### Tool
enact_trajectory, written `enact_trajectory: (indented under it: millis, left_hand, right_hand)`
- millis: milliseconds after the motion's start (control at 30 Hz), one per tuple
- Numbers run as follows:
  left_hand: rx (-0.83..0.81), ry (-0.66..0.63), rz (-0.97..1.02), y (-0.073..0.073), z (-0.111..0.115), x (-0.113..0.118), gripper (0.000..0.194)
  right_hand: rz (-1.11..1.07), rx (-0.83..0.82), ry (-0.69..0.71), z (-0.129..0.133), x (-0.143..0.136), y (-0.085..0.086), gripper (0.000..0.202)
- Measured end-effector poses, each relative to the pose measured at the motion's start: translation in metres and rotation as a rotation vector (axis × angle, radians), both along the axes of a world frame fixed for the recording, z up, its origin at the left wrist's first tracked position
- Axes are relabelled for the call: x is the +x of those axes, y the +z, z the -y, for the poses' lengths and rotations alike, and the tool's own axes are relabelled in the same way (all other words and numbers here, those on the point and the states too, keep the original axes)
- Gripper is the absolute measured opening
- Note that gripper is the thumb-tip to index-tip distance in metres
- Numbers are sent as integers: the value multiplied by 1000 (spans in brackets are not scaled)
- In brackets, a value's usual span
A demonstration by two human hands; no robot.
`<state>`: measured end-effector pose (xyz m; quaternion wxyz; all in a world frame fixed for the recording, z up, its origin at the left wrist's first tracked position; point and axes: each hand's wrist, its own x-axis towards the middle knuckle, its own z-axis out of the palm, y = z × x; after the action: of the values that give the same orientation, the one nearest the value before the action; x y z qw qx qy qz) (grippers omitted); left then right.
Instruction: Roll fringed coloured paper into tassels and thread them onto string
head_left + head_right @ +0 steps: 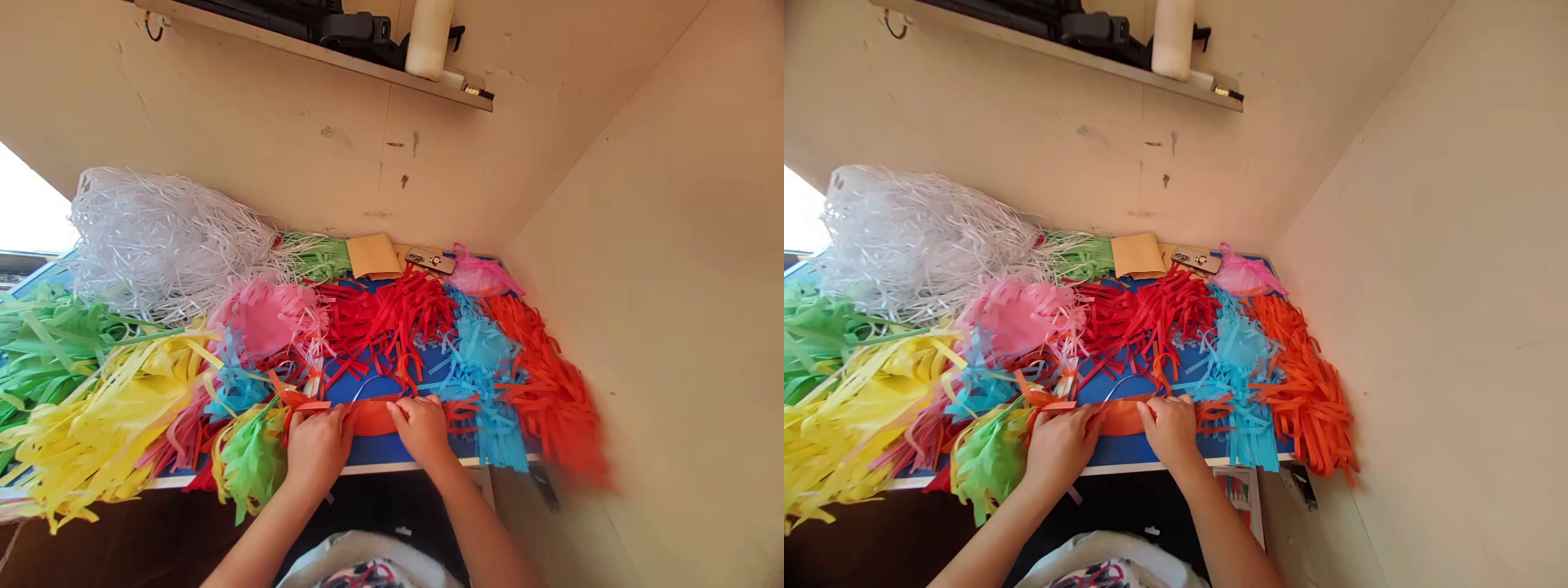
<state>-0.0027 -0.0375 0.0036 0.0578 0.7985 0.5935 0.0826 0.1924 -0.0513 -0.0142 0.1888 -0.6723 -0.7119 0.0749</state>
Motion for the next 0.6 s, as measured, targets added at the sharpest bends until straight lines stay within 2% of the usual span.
enact_trajectory:
  millis: [200,433,600]
  left_hand:
    - [-49,20,-35,3,-6,4,29]
    - [-101,42,-35,7,-10,3,32]
    - [-103,25,-42,7,-11,3,33]
  right_hand:
    - [12,-5,-39,-16,-4,-8,28]
    - [65,1,-86,-17,-6,-13,35]
    - [63,5,-92,-17,-7,-16,32]
